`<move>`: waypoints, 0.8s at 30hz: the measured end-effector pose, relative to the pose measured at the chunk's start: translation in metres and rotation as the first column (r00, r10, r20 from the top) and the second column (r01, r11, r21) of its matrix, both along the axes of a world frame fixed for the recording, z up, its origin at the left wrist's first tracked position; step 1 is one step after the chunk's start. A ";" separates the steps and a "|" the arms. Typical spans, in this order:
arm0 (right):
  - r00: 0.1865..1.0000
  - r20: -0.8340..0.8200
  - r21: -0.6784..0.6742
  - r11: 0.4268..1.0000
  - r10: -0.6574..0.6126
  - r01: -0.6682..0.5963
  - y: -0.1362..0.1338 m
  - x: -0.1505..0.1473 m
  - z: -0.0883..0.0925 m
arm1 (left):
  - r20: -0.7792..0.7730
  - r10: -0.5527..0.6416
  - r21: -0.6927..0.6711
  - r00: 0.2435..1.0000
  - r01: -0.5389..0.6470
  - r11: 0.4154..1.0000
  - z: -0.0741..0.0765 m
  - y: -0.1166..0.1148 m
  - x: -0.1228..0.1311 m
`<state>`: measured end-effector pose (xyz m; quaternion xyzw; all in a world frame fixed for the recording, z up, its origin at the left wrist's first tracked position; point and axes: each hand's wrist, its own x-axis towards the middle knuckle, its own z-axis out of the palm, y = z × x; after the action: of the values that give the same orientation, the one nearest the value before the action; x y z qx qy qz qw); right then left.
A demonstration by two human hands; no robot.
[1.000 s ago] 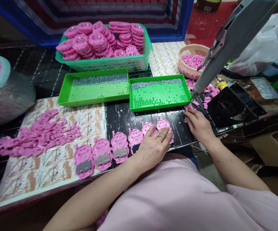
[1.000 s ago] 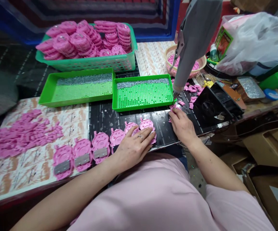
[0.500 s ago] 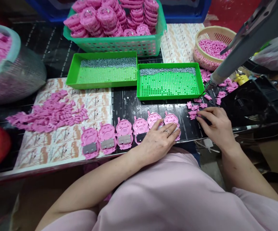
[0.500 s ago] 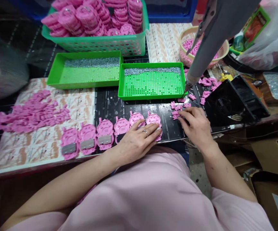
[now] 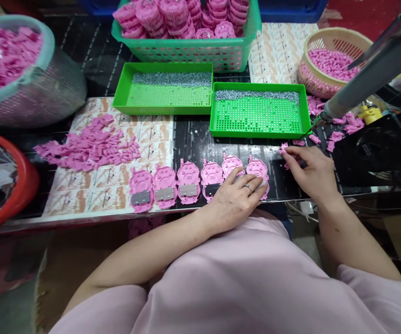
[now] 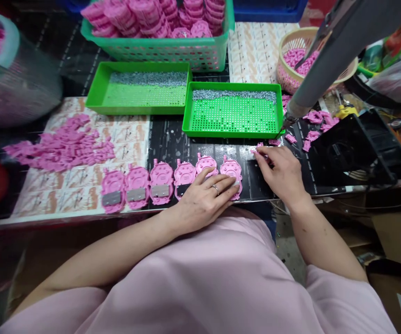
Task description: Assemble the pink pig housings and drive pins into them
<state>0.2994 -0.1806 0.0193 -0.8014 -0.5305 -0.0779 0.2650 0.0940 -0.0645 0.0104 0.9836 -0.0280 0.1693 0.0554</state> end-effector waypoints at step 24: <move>0.863 0.176 -0.510 0.794 0.473 -0.331 0.046 0.017 0.016 | -0.012 -0.002 0.038 1.000 0.003 0.999 0.001 -0.001 -0.002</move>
<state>0.3162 -0.1348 0.0358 -0.6871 -0.7265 -0.0085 -0.0054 0.0919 -0.0650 0.0116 0.9854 -0.0321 0.1628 0.0371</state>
